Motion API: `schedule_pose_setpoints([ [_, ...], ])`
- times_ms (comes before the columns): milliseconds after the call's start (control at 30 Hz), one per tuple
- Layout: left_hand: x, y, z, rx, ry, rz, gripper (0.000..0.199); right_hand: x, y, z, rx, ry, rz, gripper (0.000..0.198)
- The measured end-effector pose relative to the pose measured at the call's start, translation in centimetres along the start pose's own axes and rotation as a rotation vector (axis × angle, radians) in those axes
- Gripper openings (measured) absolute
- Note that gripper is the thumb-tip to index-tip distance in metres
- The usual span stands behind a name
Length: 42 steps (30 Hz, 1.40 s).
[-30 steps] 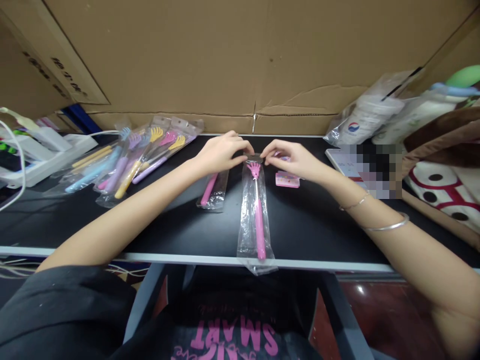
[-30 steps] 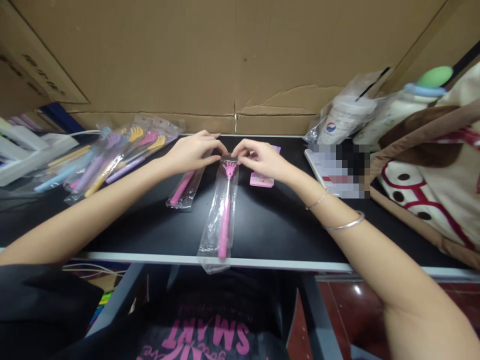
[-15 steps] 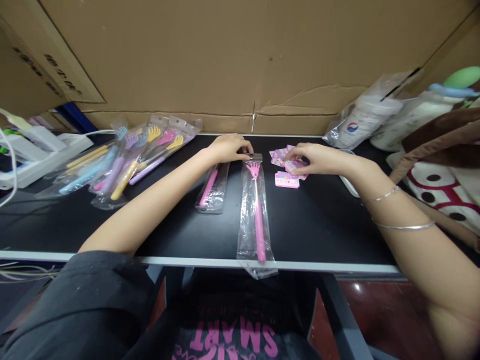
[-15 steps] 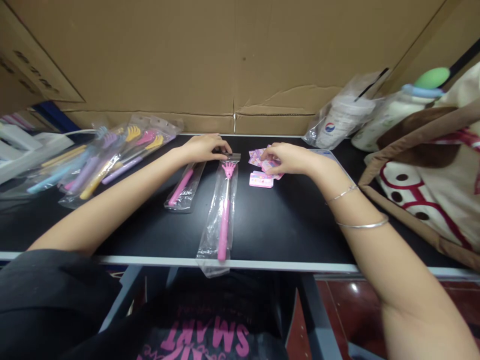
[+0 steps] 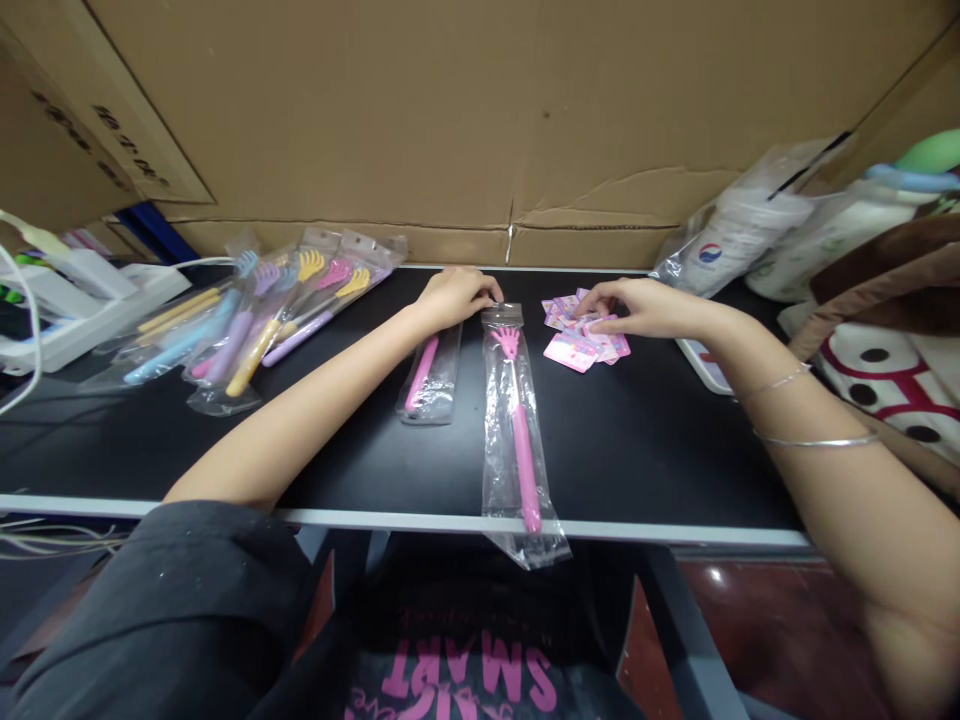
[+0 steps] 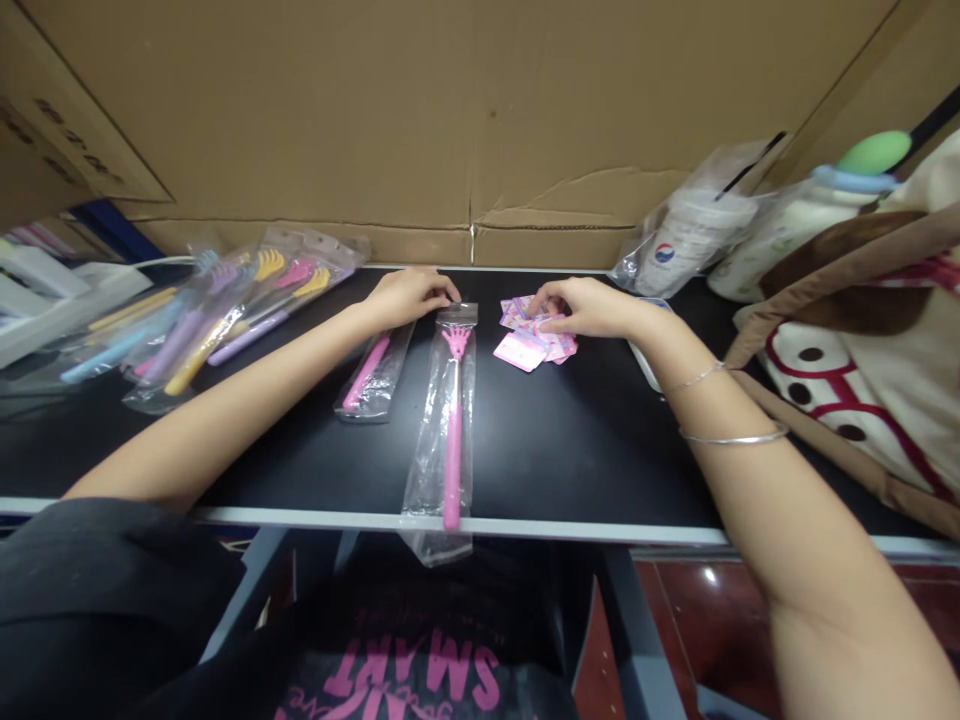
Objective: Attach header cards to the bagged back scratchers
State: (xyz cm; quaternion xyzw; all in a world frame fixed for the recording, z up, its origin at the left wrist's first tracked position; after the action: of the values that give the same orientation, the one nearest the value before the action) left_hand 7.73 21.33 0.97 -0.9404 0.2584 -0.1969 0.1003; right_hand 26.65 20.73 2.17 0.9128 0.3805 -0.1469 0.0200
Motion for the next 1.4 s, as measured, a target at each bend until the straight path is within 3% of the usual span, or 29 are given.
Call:
schedule_pose_setpoints([
  [233, -1.6, -1.1, 0.7, -0.023, 0.246, -0.021, 0.023, -0.9, 0.1, -3.0, 0.237, -0.233, 0.051, 0.032],
  [367, -1.8, -1.6, 1.2, -0.026, 0.329, -0.003, 0.021, -1.7, 0.0, -2.9, 0.349, -0.321, 0.084, 0.021],
  [500, -1.3, -1.4, 1.4, -0.088, 0.444, 0.023, 0.025, -2.1, -0.2, -1.1, 0.342, -0.466, 0.158, 0.020],
  [800, 0.9, -0.2, 1.5, -0.299, 0.408, 0.145, 0.051, -2.9, -0.3, 0.2, 0.390, -0.719, 0.203, 0.008],
  [900, 0.5, -0.4, 1.9, -0.276, 0.397, 0.121, 0.055, -3.3, -0.3, 0.4, 0.384, -0.752, 0.195, 0.010],
  [1033, 0.4, -0.6, 1.9, -0.231, 0.419, 0.111, 0.044, -4.0, -0.3, 0.6, 0.360, -0.768, 0.183, 0.011],
  [1300, 0.4, -0.4, 2.0, -0.287, 0.401, 0.089, 0.049, -4.1, -0.2, 0.5, 0.361, -0.757, 0.196, 0.011],
  [1400, 0.1, -0.5, 1.9, -0.228, 0.395, 0.091, 0.045, -4.2, -0.1, 0.5, 0.365, -0.780, 0.198, 0.011],
])
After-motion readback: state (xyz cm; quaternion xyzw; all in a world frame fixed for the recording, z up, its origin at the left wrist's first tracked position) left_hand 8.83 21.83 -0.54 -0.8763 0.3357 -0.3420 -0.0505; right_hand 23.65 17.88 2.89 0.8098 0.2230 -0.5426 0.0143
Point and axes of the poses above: each hand's wrist, its own y-axis away from the middle knuckle, its own z-axis out of the palm, x = y × z, the point moved 10 cm from there along -y, towards the middle knuckle, and after that the axes turned 4 degrees about y, right-handed, at the moved point
